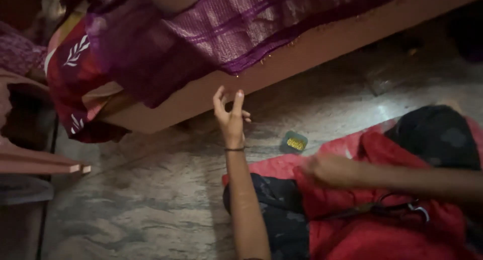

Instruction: Sewing decorative beads onto the edge of a purple fabric item.

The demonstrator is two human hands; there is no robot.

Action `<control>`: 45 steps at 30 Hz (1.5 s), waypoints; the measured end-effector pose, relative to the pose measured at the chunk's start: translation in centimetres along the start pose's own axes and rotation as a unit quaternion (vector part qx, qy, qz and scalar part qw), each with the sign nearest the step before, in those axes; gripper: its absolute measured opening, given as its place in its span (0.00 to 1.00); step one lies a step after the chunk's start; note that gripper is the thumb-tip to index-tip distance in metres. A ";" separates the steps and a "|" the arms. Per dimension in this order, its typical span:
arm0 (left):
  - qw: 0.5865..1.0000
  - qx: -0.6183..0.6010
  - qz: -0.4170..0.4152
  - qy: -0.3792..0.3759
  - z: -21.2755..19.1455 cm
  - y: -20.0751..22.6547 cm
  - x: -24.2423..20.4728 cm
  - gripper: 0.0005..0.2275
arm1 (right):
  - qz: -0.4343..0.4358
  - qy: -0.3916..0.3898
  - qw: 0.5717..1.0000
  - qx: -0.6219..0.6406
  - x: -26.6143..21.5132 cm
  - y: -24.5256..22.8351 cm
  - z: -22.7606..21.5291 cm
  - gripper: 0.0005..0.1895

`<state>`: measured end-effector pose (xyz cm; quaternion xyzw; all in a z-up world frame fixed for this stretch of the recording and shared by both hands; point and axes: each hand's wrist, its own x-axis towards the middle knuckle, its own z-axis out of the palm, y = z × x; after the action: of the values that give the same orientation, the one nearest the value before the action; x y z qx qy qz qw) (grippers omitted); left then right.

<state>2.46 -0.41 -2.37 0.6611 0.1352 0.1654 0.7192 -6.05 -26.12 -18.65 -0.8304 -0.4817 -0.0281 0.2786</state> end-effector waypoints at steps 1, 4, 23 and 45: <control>1.000 0.006 0.027 0.014 0.8 0.2 0.1 0.25 | -0.020 -0.247 0.968 -0.047 -5.3 1.6 1.6 0.10; 0.998 -0.063 0.007 -0.008 1.1 -2.8 2.5 0.18 | 0.044 -0.534 0.843 -0.050 -10.2 -0.4 -1.6 0.09; 0.991 -0.120 0.028 -0.049 1.0 -5.7 3.7 0.08 | 0.180 -0.458 0.864 0.111 -14.6 3.0 -6.8 0.20; 0.982 -0.179 -0.006 -0.061 0.2 -5.7 5.1 0.05 | 0.339 -0.295 0.880 0.155 0.4 5.8 -17.9 0.18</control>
<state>7.53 1.18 -7.86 0.5297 0.0631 0.1417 0.8338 2.88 -36.78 -5.91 -0.8589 -0.2287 0.3896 0.2413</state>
